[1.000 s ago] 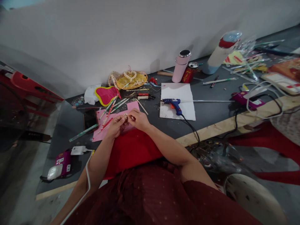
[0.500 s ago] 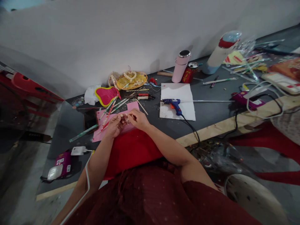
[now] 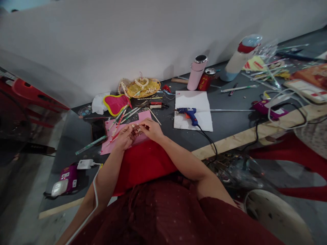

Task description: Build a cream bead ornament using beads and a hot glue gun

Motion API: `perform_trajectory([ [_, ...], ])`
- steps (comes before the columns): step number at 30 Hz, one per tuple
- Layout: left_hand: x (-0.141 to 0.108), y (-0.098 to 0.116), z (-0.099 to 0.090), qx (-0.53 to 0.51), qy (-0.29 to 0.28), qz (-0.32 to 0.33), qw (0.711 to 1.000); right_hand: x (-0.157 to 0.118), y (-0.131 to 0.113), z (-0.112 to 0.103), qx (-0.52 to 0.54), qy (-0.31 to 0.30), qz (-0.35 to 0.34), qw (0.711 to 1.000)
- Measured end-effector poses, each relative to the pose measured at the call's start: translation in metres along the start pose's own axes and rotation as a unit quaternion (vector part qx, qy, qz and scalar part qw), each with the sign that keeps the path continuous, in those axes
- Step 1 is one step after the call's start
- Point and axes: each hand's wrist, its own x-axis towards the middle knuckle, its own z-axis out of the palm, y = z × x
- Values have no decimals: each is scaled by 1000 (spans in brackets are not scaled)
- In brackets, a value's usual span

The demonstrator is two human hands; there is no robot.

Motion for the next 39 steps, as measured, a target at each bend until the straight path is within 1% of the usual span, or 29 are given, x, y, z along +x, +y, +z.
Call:
perform_trajectory([
  [2, 0, 1, 1, -1, -3, -1, 1000, 1, -1, -1, 17, -4, 4, 1000],
  [5, -1, 2, 1, 3, -5, -6, 1000, 2, -3, -3, 36, -12, 34, 999],
  [8, -1, 1, 0, 14, -3, -7, 1000, 3, -3, -5, 17, 13, 58, 998],
  [10, 0, 0, -1, 19, -2, -8, 1000, 3, -3, -5, 5, 33, 49, 998],
  [11, 0, -1, -2, 20, -2, -7, 1000, 3, -4, -5, 6, 33, 38, 999],
  [14, 2, -4, -4, 17, -3, 2, 1000, 2, -6, -4, 23, 11, -5, 1000],
  [16, 2, -5, -5, 19, -4, 5, 1000, 2, -7, -2, 22, -1, -20, 1000],
  [20, 2, -6, -4, 28, -3, -4, 1000, 1, -6, -3, -23, 2, -13, 1000],
  [23, 2, -5, -4, 20, 8, 0, 1000, 1, -5, -3, -31, 15, -13, 999],
  [26, 2, -4, -6, 10, 11, -5, 1000, -1, -6, -1, -17, -11, -22, 1000],
  [28, 2, -4, -6, 3, 2, -10, 1000, -2, -6, 1, -14, -31, -21, 999],
  [30, 2, -3, -6, -6, -7, -14, 1000, -4, -6, 4, -19, -35, -17, 999],
  [33, 1, -3, -5, -13, -9, -22, 1000, -4, -6, 4, -26, -30, -17, 999],
  [36, 1, -2, -3, -11, 1, -21, 1000, -3, -5, 2, -15, -21, -14, 1000],
  [39, 1, -1, -3, -9, 18, -18, 1000, 1, -4, -2, -12, 13, 4, 1000],
])
